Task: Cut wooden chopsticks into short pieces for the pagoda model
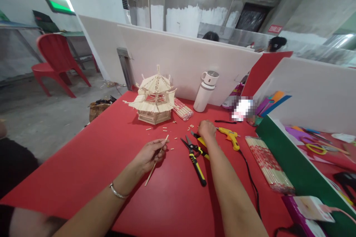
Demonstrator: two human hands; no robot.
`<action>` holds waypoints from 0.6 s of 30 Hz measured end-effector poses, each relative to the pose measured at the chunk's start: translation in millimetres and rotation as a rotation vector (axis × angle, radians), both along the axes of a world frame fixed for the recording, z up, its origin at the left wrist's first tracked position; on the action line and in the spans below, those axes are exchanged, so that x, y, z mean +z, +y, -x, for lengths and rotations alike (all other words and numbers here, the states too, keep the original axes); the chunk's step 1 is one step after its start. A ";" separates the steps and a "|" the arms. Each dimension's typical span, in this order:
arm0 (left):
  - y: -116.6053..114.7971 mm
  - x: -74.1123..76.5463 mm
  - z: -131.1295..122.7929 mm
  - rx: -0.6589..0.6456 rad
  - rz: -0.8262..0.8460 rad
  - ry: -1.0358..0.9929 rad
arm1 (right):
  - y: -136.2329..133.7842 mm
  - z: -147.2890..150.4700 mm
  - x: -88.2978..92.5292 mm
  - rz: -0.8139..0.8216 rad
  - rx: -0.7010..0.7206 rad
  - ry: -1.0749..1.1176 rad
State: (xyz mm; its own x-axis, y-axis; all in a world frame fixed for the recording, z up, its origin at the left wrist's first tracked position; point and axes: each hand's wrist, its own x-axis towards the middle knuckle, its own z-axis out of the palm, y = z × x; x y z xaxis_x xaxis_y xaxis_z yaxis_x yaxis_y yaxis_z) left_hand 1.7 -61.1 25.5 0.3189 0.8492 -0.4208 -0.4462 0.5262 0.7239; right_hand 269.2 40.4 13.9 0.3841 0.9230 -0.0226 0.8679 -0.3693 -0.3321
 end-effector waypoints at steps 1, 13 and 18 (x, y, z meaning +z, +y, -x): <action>-0.2 0.6 0.1 0.002 -0.001 0.001 | -1.8 1.4 1.3 -0.017 -0.002 0.036; -4.4 10.2 -2.4 0.099 0.022 -0.015 | -90.0 100.1 0.3 -0.329 0.124 0.969; -4.0 10.0 -4.2 0.147 0.014 -0.007 | -109.7 137.1 -2.5 -0.409 0.078 1.291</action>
State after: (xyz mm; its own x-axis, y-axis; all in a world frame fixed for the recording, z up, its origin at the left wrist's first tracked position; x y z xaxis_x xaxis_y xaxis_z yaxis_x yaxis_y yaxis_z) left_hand 6.0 -65.1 35.5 0.1949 0.8809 -0.4314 -0.5240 0.4653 0.7133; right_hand 132.1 -69.3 11.5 0.2443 0.9686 -0.0454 -0.1297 -0.0137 -0.9915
